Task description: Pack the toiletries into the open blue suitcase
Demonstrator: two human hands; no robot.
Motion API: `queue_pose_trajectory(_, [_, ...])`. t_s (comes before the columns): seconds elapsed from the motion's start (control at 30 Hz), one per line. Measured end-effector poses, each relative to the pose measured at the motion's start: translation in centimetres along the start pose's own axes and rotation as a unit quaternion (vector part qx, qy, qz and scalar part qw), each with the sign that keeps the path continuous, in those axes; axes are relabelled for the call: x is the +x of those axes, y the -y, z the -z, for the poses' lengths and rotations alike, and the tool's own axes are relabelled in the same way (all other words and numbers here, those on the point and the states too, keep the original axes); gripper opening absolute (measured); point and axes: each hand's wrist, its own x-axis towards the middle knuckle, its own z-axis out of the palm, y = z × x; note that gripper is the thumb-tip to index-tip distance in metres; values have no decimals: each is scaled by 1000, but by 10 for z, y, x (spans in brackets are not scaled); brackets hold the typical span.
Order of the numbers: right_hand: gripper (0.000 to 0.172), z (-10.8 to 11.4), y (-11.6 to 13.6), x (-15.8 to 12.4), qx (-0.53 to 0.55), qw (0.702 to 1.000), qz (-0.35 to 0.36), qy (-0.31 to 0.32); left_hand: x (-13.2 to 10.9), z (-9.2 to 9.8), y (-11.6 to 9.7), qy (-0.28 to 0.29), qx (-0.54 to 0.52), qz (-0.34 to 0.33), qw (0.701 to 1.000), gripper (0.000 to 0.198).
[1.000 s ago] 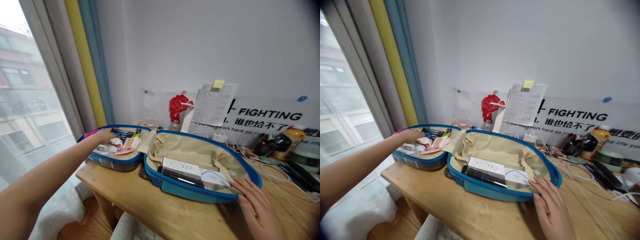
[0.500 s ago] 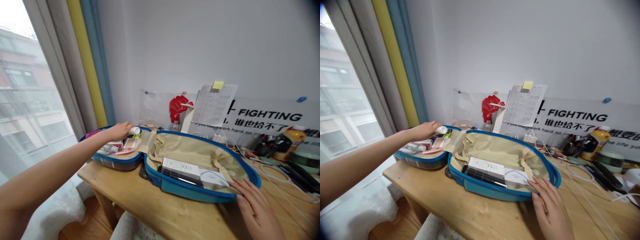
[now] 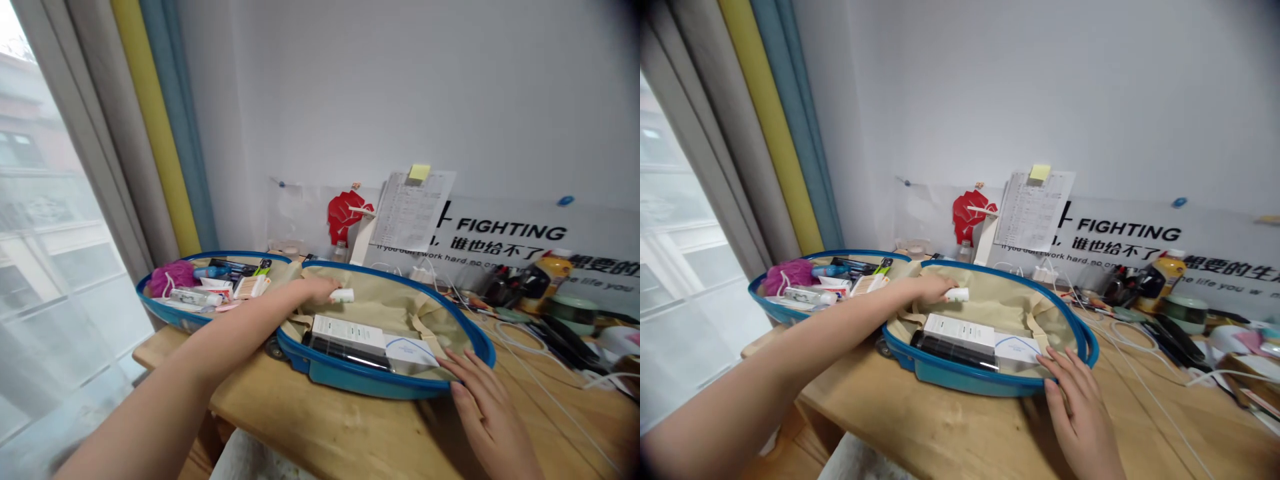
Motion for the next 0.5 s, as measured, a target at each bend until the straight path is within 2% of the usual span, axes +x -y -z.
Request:
queue_pose_trajectory(0.17, [37,1,-1,0,6,1000,-10,5,11,-20,6,44,-4,29,999,52])
queue_pose_trajectory(0.5, [36,2,-2,0,4,1000,6,17,16,-28,4,81,-23,23,996,54])
